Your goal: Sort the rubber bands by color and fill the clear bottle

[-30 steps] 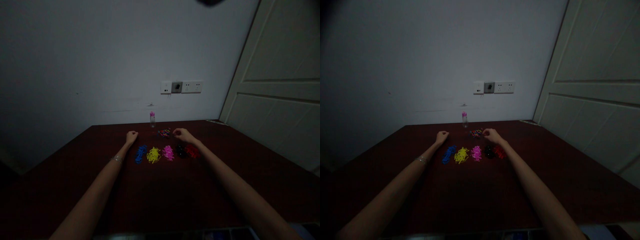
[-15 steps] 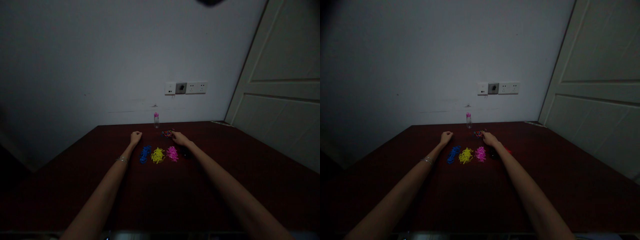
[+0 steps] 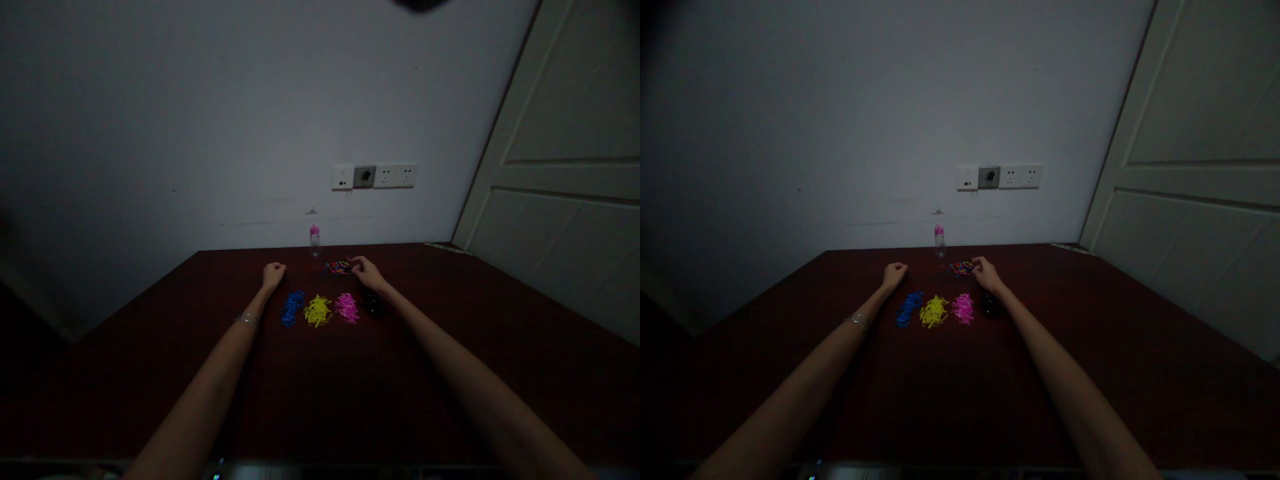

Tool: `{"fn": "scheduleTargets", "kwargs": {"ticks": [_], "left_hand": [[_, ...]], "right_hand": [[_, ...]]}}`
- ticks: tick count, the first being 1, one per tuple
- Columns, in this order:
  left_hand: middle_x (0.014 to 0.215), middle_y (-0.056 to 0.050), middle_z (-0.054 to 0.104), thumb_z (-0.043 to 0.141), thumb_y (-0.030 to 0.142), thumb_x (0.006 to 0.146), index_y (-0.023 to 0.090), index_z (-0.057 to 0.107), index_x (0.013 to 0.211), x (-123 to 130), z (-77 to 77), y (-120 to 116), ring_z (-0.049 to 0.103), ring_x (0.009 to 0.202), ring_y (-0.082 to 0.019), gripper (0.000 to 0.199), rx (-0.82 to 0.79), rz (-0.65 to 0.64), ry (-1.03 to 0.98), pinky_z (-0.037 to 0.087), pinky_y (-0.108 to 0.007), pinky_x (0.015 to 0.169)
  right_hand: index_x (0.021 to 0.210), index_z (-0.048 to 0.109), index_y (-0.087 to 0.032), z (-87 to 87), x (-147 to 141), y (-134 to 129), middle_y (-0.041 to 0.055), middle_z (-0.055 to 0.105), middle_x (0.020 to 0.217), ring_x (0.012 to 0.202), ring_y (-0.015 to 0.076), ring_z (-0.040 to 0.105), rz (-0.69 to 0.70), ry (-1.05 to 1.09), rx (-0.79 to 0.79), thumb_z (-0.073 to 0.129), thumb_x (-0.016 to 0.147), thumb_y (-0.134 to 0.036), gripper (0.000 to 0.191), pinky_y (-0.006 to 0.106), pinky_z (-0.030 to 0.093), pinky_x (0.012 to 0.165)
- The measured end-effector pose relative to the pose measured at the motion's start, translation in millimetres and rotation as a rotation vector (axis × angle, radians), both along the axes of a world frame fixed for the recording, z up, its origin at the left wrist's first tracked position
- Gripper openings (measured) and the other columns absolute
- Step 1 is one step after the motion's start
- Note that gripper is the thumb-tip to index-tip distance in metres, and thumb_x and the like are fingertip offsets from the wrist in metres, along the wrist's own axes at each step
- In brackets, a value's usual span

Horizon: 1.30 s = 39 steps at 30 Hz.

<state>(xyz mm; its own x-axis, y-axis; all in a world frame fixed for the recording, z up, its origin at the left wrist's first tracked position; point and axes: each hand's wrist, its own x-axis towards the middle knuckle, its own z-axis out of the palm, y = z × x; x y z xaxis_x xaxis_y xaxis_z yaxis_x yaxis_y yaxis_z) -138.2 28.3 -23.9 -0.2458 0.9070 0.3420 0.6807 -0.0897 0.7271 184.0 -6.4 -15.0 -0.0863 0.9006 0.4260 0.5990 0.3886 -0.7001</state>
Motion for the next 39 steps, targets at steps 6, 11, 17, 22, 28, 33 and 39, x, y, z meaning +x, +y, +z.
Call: {"fn": "scheduleTargets", "kwargs": {"ticks": [6, 11, 17, 22, 28, 33, 39], "left_hand": [[0.073, -0.006, 0.067, 0.050, 0.026, 0.072, 0.012, 0.068, 0.073, -1, -0.9, 1, 0.059, 0.072, -0.016, 0.023, 0.009, 0.007, 0.000, 0.039, -0.021, 0.064], [0.073, -0.006, 0.067, 0.050, 0.026, 0.072, 0.012, 0.069, 0.073, -2, -2.6, 2, 0.060, 0.073, -0.016, 0.024, 0.024, -0.011, -0.009, 0.040, -0.020, 0.064], [0.076, -0.006, 0.068, 0.049, 0.027, 0.073, 0.012, 0.069, 0.076, -4, -5.7, 6, 0.060, 0.074, -0.017, 0.026, 0.017, -0.008, 0.008, 0.041, -0.021, 0.067], [0.077, -0.006, 0.068, 0.049, 0.028, 0.074, 0.011, 0.069, 0.078, -6, -7.1, 8, 0.061, 0.074, -0.016, 0.026, 0.014, -0.001, 0.023, 0.043, -0.022, 0.068], [0.076, -0.006, 0.068, 0.049, 0.027, 0.074, 0.011, 0.069, 0.077, -4, -4.2, 4, 0.061, 0.072, -0.016, 0.025, 0.002, -0.003, 0.030, 0.043, -0.021, 0.068], [0.076, -0.006, 0.068, 0.049, 0.027, 0.075, 0.012, 0.069, 0.077, -2, -1.9, 2, 0.061, 0.073, -0.016, 0.025, -0.026, -0.005, 0.057, 0.042, -0.021, 0.067], [0.080, -0.007, 0.068, 0.050, 0.029, 0.075, 0.014, 0.069, 0.078, 5, 5.3, 4, 0.061, 0.077, -0.017, 0.025, -0.065, -0.027, 0.149, 0.042, -0.021, 0.068]], "right_hand": [[0.098, 0.050, -0.015, 19.4, 22, -15, 0.0013, 0.059, 0.072, 0.067, 0.0135, 0.055, 0.014, 0.325, -0.032, 0.055, 0.066, -0.024, 0.034, 0.025, 0.044, 0.063], [0.098, 0.051, -0.017, 28.7, 43, -38, 0.0013, 0.059, 0.072, 0.063, 0.0131, 0.053, 0.055, 0.342, -0.016, 0.057, 0.065, -0.032, 0.037, 0.024, 0.042, 0.056], [0.100, 0.051, -0.017, 21.8, 58, -67, 0.0013, 0.056, 0.076, 0.068, 0.0126, 0.052, 0.126, 0.141, 0.066, 0.051, 0.073, -0.030, 0.029, 0.025, 0.042, 0.063], [0.106, 0.047, -0.019, 19.7, 58, -83, 0.0006, 0.056, 0.076, 0.068, 0.0122, 0.053, 0.253, -0.100, 0.059, 0.044, 0.077, -0.021, 0.029, 0.025, 0.042, 0.065], [0.109, 0.046, -0.019, 14.5, 57, -84, 0.0011, 0.057, 0.079, 0.069, 0.0126, 0.055, 0.346, -0.169, -0.030, 0.044, 0.078, -0.020, 0.031, 0.025, 0.044, 0.065], [0.108, 0.047, -0.019, 13.3, 59, -82, 0.0018, 0.059, 0.080, 0.072, 0.0132, 0.056, 0.335, -0.114, -0.045, 0.045, 0.078, -0.021, 0.030, 0.027, 0.046, 0.067], [0.107, 0.049, -0.019, 18.4, 76, -78, 0.0025, 0.060, 0.079, 0.074, 0.0139, 0.057, 0.192, -0.123, 0.024, 0.045, 0.080, -0.024, 0.028, 0.027, 0.045, 0.070]]}}
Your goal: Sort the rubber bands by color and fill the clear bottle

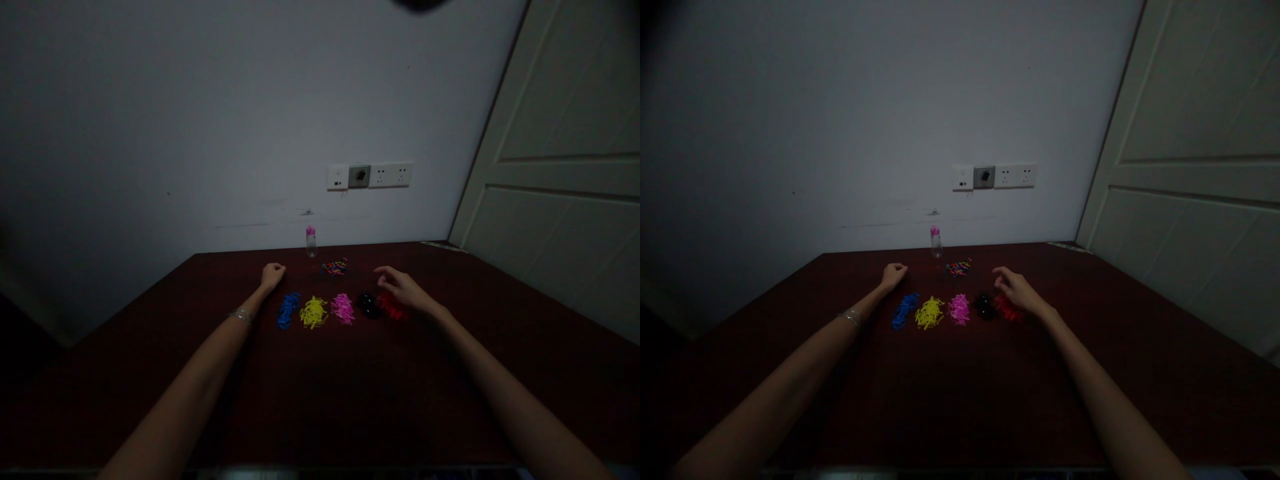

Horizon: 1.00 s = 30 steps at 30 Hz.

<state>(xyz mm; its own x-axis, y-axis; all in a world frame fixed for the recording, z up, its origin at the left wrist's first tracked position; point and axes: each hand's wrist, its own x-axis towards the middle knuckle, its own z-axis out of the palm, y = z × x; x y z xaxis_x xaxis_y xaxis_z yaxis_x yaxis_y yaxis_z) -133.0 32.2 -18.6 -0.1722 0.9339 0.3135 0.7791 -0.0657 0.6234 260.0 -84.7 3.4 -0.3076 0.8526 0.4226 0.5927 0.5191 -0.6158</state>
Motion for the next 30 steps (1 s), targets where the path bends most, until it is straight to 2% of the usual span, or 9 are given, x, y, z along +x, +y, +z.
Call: {"fn": "scheduleTargets", "kwargs": {"ticks": [4, 8, 12, 14, 19, 23, 30], "left_hand": [[0.086, -0.006, 0.068, 0.050, 0.040, 0.077, 0.018, 0.069, 0.083, 17, 11.1, -3, 0.061, 0.081, -0.018, 0.030, -0.025, -0.127, 0.129, 0.043, -0.023, 0.068], [0.093, -0.006, 0.067, 0.054, 0.049, 0.074, 0.019, 0.068, 0.090, 43, 18.6, -3, 0.059, 0.085, -0.018, 0.037, -0.016, -0.306, 0.282, 0.044, -0.023, 0.072], [0.099, -0.007, 0.065, 0.056, 0.041, 0.075, 0.017, 0.067, 0.096, 67, 16.4, 8, 0.058, 0.092, -0.019, 0.034, -0.002, -0.541, 0.433, 0.043, -0.024, 0.081], [0.100, -0.007, 0.065, 0.053, 0.034, 0.078, 0.016, 0.066, 0.098, 77, 14.3, 14, 0.058, 0.093, -0.018, 0.030, -0.010, -0.597, 0.482, 0.042, -0.025, 0.084], [0.099, -0.008, 0.065, 0.045, 0.019, 0.080, 0.018, 0.065, 0.102, 93, 16.8, 18, 0.058, 0.094, -0.018, 0.029, -0.021, -0.607, 0.632, 0.042, -0.026, 0.085], [0.101, -0.010, 0.062, 0.040, 0.015, 0.081, 0.019, 0.064, 0.102, 98, 23.0, 13, 0.056, 0.094, -0.020, 0.033, -0.006, -0.607, 0.743, 0.043, -0.028, 0.082], [0.096, -0.011, 0.059, 0.041, 0.016, 0.081, 0.017, 0.066, 0.089, 97, 25.1, 9, 0.051, 0.099, -0.021, 0.026, 0.048, -0.598, 0.693, 0.041, -0.028, 0.085]], "right_hand": [[0.107, 0.052, -0.018, -0.6, 14, 3, 0.0037, 0.061, 0.080, 0.070, 0.0137, 0.056, -0.104, -0.070, 0.022, 0.044, 0.079, -0.022, 0.029, 0.026, 0.044, 0.066], [0.108, 0.053, -0.017, -5.5, 23, 5, 0.0050, 0.062, 0.081, 0.071, 0.0140, 0.057, -0.145, -0.150, 0.014, 0.044, 0.080, -0.020, 0.029, 0.025, 0.044, 0.066], [0.109, 0.053, -0.017, -8.7, 25, 6, 0.0064, 0.063, 0.084, 0.073, 0.0145, 0.058, -0.166, -0.209, 0.018, 0.045, 0.080, -0.019, 0.030, 0.025, 0.044, 0.067], [0.109, 0.054, -0.017, -8.8, 25, 6, 0.0066, 0.063, 0.085, 0.074, 0.0145, 0.059, -0.171, -0.221, 0.011, 0.045, 0.080, -0.019, 0.030, 0.024, 0.044, 0.066], [0.108, 0.053, -0.017, -8.7, 26, 6, 0.0074, 0.064, 0.088, 0.077, 0.0150, 0.059, -0.158, -0.222, 0.008, 0.045, 0.081, -0.018, 0.029, 0.025, 0.045, 0.069], [0.108, 0.054, -0.018, -8.8, 26, 5, 0.0080, 0.065, 0.091, 0.080, 0.0159, 0.060, -0.164, -0.220, 0.012, 0.046, 0.081, -0.018, 0.028, 0.027, 0.046, 0.072], [0.108, 0.054, -0.019, -5.5, 26, 1, 0.0074, 0.065, 0.090, 0.078, 0.0161, 0.060, -0.164, -0.234, -0.003, 0.046, 0.080, -0.018, 0.028, 0.028, 0.046, 0.071]]}}
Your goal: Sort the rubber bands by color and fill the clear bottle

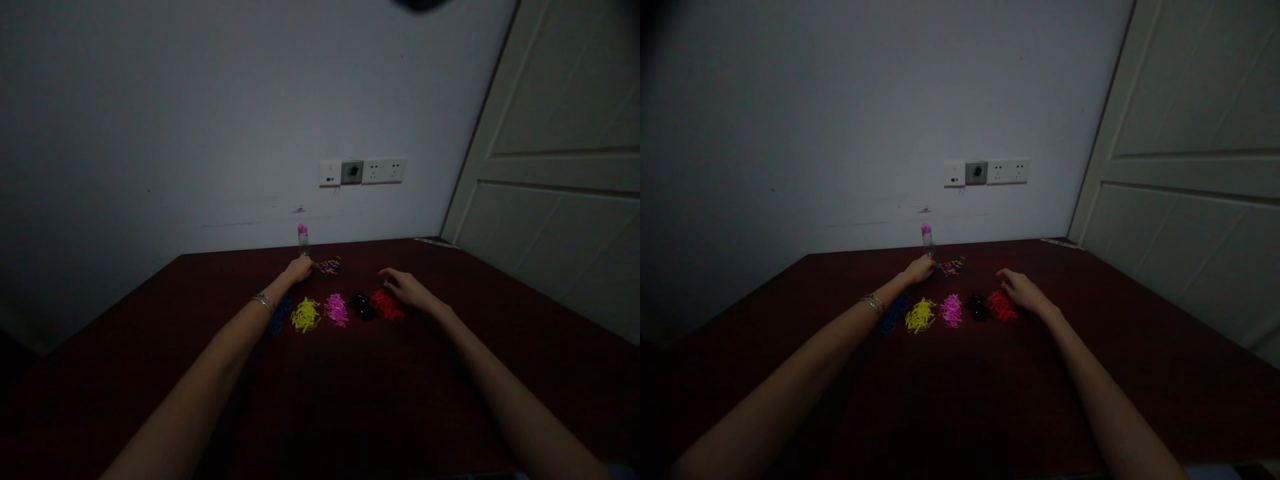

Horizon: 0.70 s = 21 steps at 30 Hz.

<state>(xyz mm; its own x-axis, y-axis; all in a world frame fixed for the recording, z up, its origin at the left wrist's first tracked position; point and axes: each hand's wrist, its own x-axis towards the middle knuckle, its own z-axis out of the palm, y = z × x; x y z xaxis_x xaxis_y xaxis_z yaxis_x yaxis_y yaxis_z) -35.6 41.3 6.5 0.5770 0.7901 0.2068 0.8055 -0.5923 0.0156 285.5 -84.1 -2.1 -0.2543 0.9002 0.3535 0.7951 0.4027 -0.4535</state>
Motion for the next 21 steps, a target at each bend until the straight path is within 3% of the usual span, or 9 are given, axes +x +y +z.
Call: {"fn": "scheduleTargets", "kwargs": {"ticks": [10, 21], "left_hand": [[0.092, -0.010, 0.060, 0.045, 0.019, 0.080, 0.015, 0.063, 0.080, -8, -3.3, 0, 0.052, 0.093, -0.019, 0.018, 0.010, 0.041, -0.079, 0.040, -0.026, 0.084], [0.086, -0.006, 0.064, 0.051, 0.019, 0.072, 0.016, 0.068, 0.076, -58, 28.3, -27, 0.056, 0.085, -0.017, 0.017, -0.094, 0.018, -0.183, 0.040, -0.023, 0.082]], "right_hand": [[0.108, 0.055, -0.019, -1.4, 3, 2, 0.0075, 0.065, 0.090, 0.079, 0.0164, 0.060, -0.005, 0.000, 0.018, 0.045, 0.080, -0.017, 0.029, 0.027, 0.045, 0.071], [0.104, 0.056, -0.019, -12.0, 13, 12, 0.0079, 0.065, 0.091, 0.080, 0.0173, 0.061, -0.034, 0.015, 0.001, 0.046, 0.079, -0.017, 0.027, 0.029, 0.047, 0.071]]}}
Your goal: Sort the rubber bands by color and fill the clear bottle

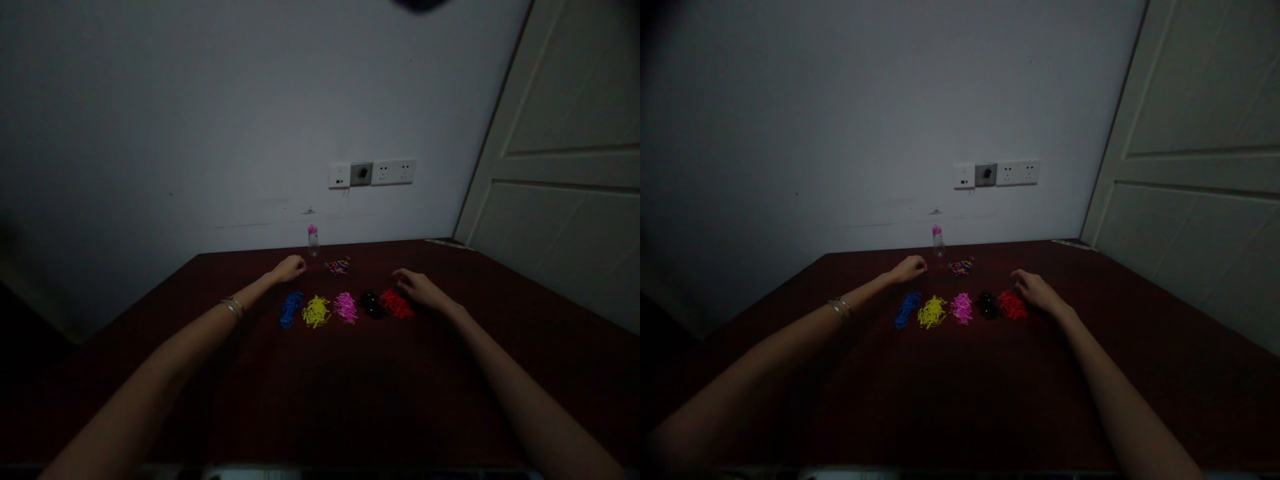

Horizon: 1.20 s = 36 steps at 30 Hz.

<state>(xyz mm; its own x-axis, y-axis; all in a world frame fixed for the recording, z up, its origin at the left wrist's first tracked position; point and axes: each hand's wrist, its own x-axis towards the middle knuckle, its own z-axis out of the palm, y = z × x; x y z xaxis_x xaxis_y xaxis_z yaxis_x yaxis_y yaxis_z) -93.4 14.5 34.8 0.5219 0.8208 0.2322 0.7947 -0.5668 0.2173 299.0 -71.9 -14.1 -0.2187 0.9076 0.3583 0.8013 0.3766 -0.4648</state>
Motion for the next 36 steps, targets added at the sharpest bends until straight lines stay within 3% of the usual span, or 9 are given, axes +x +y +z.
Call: {"fn": "scheduleTargets", "kwargs": {"ticks": [11, 17, 23, 28, 36], "left_hand": [[0.079, -0.002, 0.063, 0.055, 0.015, 0.068, 0.017, 0.066, 0.071, -28, 11.9, -67, 0.056, 0.074, -0.013, 0.011, -0.151, -0.195, 0.078, 0.040, -0.019, 0.073], [0.077, -0.002, 0.063, 0.056, 0.014, 0.066, 0.017, 0.065, 0.069, -33, 10.5, -86, 0.056, 0.073, -0.013, 0.010, -0.251, -0.197, 0.069, 0.040, -0.020, 0.073], [0.083, -0.002, 0.064, 0.059, 0.016, 0.062, 0.017, 0.066, 0.079, -37, 5.4, -78, 0.057, 0.078, -0.014, 0.018, -0.261, -0.138, 0.029, 0.040, -0.020, 0.075], [0.084, -0.002, 0.065, 0.055, 0.014, 0.063, 0.018, 0.067, 0.079, -44, -2.8, -54, 0.058, 0.079, -0.014, 0.020, -0.184, -0.088, 0.022, 0.040, -0.020, 0.077], [0.082, -0.005, 0.065, 0.052, 0.020, 0.068, 0.017, 0.066, 0.078, -62, -30.3, -10, 0.058, 0.076, -0.016, 0.017, -0.108, 0.232, -0.008, 0.042, -0.021, 0.073]], "right_hand": [[0.102, 0.058, -0.019, -14.5, 6, 9, 0.0068, 0.066, 0.087, 0.076, 0.0173, 0.061, -0.012, 0.008, 0.010, 0.047, 0.078, -0.021, 0.026, 0.029, 0.047, 0.070], [0.102, 0.059, -0.019, -19.2, 10, 13, 0.0067, 0.066, 0.088, 0.076, 0.0169, 0.061, -0.023, 0.019, 0.017, 0.047, 0.077, -0.022, 0.027, 0.029, 0.047, 0.070], [0.101, 0.060, -0.019, -20.8, 10, 14, 0.0059, 0.066, 0.085, 0.074, 0.0163, 0.061, -0.031, 0.033, 0.012, 0.049, 0.077, -0.021, 0.027, 0.028, 0.047, 0.069], [0.103, 0.058, -0.019, -21.2, 10, 14, 0.0059, 0.066, 0.085, 0.074, 0.0163, 0.061, -0.023, 0.021, 0.008, 0.047, 0.078, -0.021, 0.027, 0.027, 0.047, 0.067], [0.102, 0.058, -0.018, -19.3, 7, 11, 0.0067, 0.066, 0.088, 0.075, 0.0162, 0.060, -0.022, 0.007, 0.015, 0.046, 0.078, -0.020, 0.026, 0.029, 0.046, 0.070]]}}
